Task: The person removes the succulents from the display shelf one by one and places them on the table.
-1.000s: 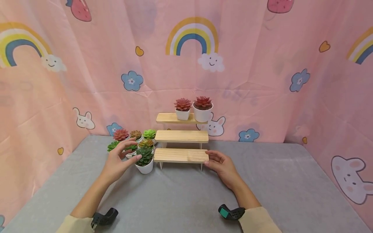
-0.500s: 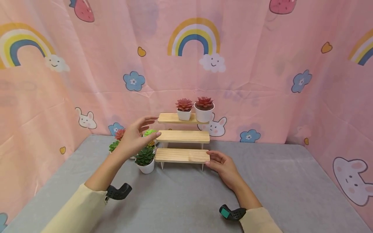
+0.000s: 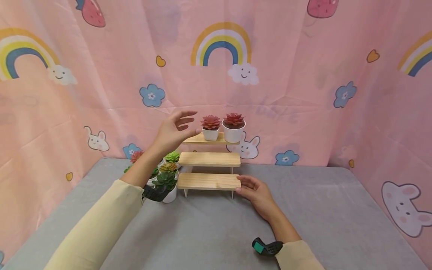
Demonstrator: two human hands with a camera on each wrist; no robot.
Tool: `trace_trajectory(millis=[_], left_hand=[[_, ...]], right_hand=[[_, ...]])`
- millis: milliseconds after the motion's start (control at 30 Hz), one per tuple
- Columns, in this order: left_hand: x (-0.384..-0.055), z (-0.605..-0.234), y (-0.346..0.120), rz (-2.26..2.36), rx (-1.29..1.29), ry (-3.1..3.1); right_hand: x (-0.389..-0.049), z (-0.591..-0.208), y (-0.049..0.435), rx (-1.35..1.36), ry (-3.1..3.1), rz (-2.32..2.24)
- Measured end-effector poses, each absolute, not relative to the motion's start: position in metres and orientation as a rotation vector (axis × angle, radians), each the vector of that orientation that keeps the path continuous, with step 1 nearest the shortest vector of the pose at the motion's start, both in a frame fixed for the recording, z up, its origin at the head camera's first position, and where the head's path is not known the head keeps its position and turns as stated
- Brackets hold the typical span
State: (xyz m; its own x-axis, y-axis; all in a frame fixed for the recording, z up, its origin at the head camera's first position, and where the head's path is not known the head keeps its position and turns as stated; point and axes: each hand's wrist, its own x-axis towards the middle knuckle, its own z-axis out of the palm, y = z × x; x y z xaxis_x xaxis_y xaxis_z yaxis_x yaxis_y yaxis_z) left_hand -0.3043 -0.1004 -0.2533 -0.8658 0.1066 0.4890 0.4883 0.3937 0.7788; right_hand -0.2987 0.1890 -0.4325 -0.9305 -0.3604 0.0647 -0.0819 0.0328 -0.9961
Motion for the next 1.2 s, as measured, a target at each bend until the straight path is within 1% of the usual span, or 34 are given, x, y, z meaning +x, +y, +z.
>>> trace_trajectory(millis=[167, 333, 600, 1000, 1200], left_hand=[[-0.320, -0.253, -0.092, -1.503, -0.538, -2.305], [-0.333, -0.256, -0.085, -1.524, -0.506, -2.307], [-0.352, -0.268, -0.082, -1.625, -0.477, -2.365], [-0.366, -0.278, -0.076, -2.022, -0.485, -2.329], [-0.369, -0.285, -0.069, -1.958, -0.516, -2.341]], right_hand=[[-0.298, -0.432, 0.190, -0.439, 2.105, -1.993], [-0.298, -0.432, 0.190, -0.426, 2.092, -2.007], [-0.297, -0.433, 0.190, -0.439, 2.105, -1.995], [-0.298, -0.435, 0.187, -0.447, 2.087, -2.006], [-0.299, -0.435, 0.190, -0.423, 2.113, -1.985]])
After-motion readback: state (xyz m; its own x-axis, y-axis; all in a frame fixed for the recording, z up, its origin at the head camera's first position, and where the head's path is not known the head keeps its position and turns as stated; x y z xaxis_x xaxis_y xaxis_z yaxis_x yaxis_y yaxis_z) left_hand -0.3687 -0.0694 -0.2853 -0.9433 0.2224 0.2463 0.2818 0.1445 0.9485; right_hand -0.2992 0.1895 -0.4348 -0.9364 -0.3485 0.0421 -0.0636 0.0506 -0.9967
